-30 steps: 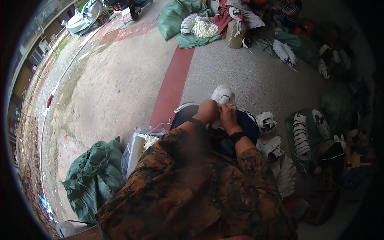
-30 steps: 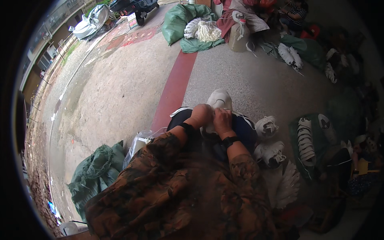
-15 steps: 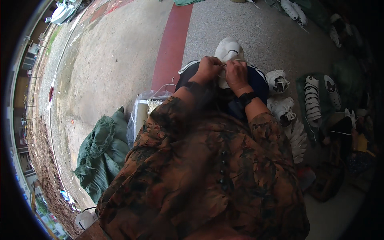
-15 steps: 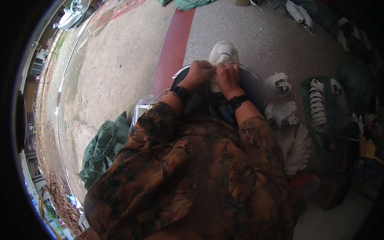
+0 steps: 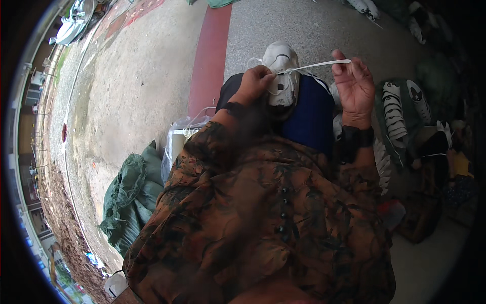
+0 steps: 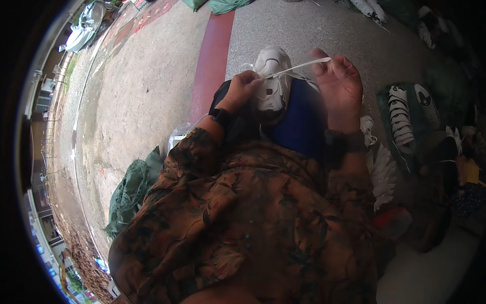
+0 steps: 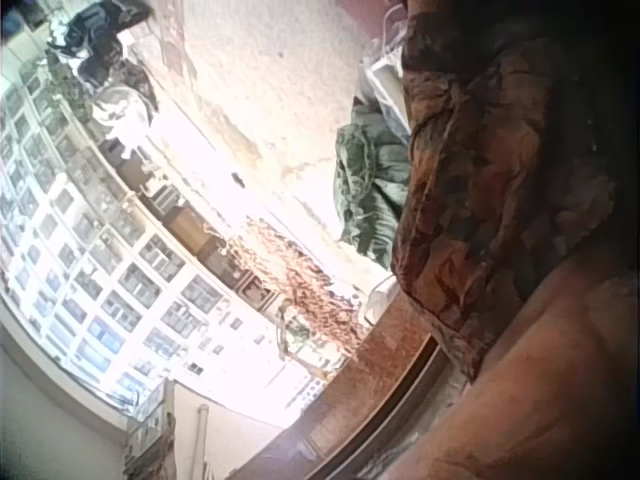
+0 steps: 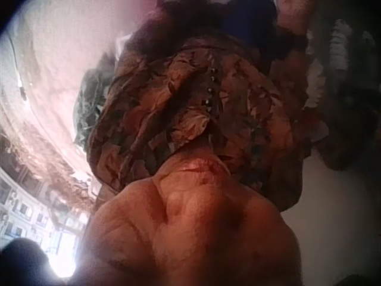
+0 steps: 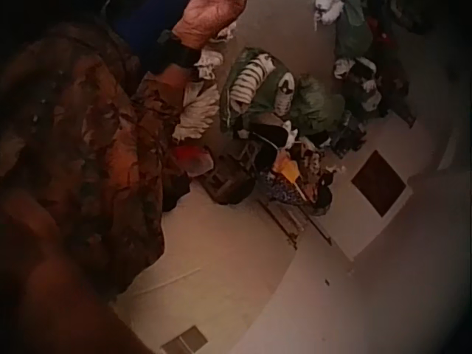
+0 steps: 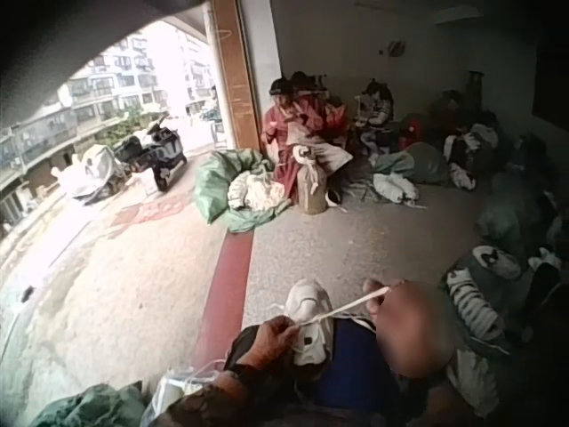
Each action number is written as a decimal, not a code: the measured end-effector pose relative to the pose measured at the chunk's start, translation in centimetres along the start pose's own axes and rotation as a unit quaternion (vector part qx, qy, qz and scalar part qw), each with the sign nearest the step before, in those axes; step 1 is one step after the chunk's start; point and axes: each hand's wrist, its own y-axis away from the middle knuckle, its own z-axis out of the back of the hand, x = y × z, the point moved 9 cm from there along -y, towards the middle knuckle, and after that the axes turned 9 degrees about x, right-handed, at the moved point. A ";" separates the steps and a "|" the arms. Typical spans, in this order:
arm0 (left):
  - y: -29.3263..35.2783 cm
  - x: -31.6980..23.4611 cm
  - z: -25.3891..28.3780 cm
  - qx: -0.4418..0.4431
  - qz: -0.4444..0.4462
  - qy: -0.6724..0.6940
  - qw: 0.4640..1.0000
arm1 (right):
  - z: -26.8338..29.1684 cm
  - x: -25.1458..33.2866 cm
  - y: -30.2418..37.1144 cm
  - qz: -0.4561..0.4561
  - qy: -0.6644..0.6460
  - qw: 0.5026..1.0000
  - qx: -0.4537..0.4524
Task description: The person sits on the ground and laces a white sneaker by hand. They repeatedly thread the laces through the eyelets, pull them tight, and adjust the fit, working on one shoe at a time.
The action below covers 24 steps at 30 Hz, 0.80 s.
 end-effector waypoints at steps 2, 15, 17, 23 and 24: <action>1.6 -3.5 0.2 -0.023 -0.098 -0.069 0.993 | 0.7 -1.5 0.7 -0.029 -0.006 0.999 -0.028; 3.5 -8.9 -1.6 0.060 -0.145 -0.318 0.935 | 4.4 -7.4 3.0 -0.159 0.169 0.967 -0.104; 2.8 -9.8 -1.6 0.047 -0.164 -0.272 0.947 | 5.5 -8.6 2.7 -0.179 0.205 0.955 -0.115; 1.9 -10.6 -0.6 -0.018 -0.136 -0.208 0.968 | 4.3 -11.1 1.0 -0.155 0.308 0.935 -0.079; 2.0 -10.5 -0.2 -0.029 -0.120 -0.163 0.979 | 3.8 -11.7 1.3 -0.182 0.299 0.934 -0.071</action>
